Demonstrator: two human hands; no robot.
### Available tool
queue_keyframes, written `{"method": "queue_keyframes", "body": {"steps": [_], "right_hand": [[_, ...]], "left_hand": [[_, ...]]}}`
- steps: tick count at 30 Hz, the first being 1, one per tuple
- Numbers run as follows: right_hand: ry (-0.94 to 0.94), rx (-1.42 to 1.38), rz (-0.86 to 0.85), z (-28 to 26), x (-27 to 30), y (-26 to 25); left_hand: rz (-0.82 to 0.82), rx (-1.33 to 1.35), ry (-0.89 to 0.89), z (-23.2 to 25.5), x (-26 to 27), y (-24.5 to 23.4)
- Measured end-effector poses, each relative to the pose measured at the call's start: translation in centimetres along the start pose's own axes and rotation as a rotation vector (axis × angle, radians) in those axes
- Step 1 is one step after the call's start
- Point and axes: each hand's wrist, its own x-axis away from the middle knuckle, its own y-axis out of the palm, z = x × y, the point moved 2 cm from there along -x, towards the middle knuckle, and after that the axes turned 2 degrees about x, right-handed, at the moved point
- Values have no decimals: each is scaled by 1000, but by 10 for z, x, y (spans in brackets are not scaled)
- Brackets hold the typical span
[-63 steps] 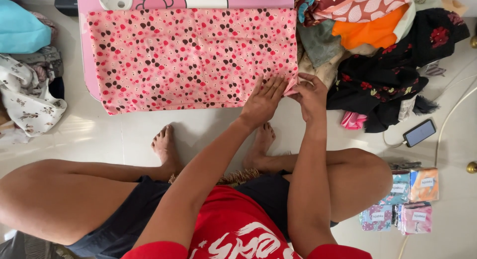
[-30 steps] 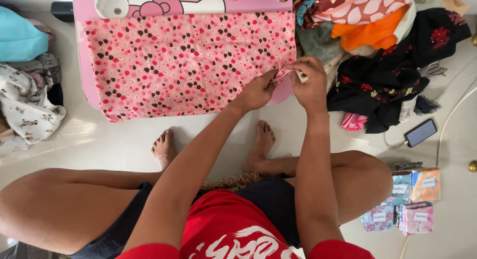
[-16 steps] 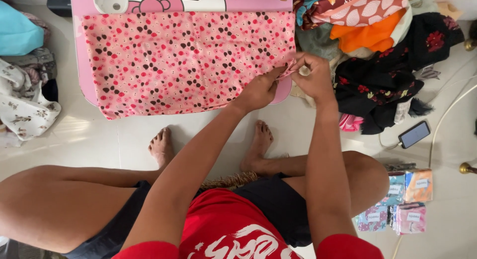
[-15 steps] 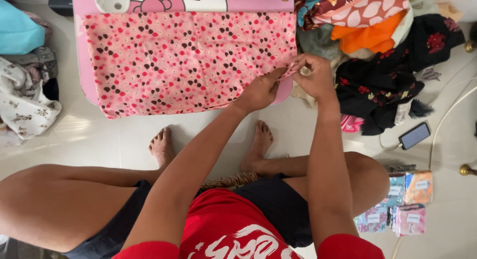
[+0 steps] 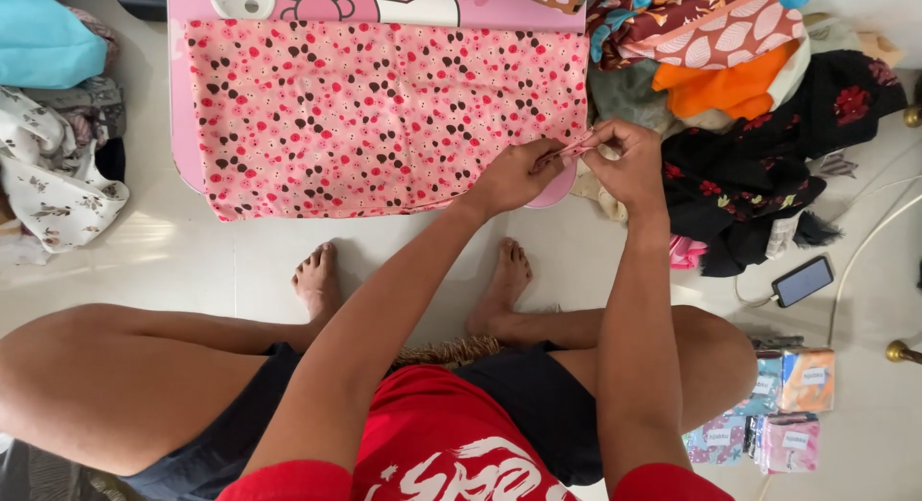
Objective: The person is folding a pink patterned fabric item and using a lint roller to remove lint or debris from it.
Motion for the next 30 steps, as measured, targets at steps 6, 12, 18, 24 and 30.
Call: {"method": "queue_keyframes", "body": {"steps": [6,12,18,24,30], "right_hand": [[-1,-34,14,-5,5,1],[-37,-34,24,-2,7,5],[-42,-51,49,-6,8,4],[-113,-66,36,-25,5,3],[-156,-49,37,-39,6,6]], "left_hand": [[12,23,-46,-20,-11,9],[-4,23,-65,-37,-31,14],[-5,-34,-71,-49,-46,17],[125,-59,7,-25,-36,8],[281,-272,227,0,-21,7]]}}
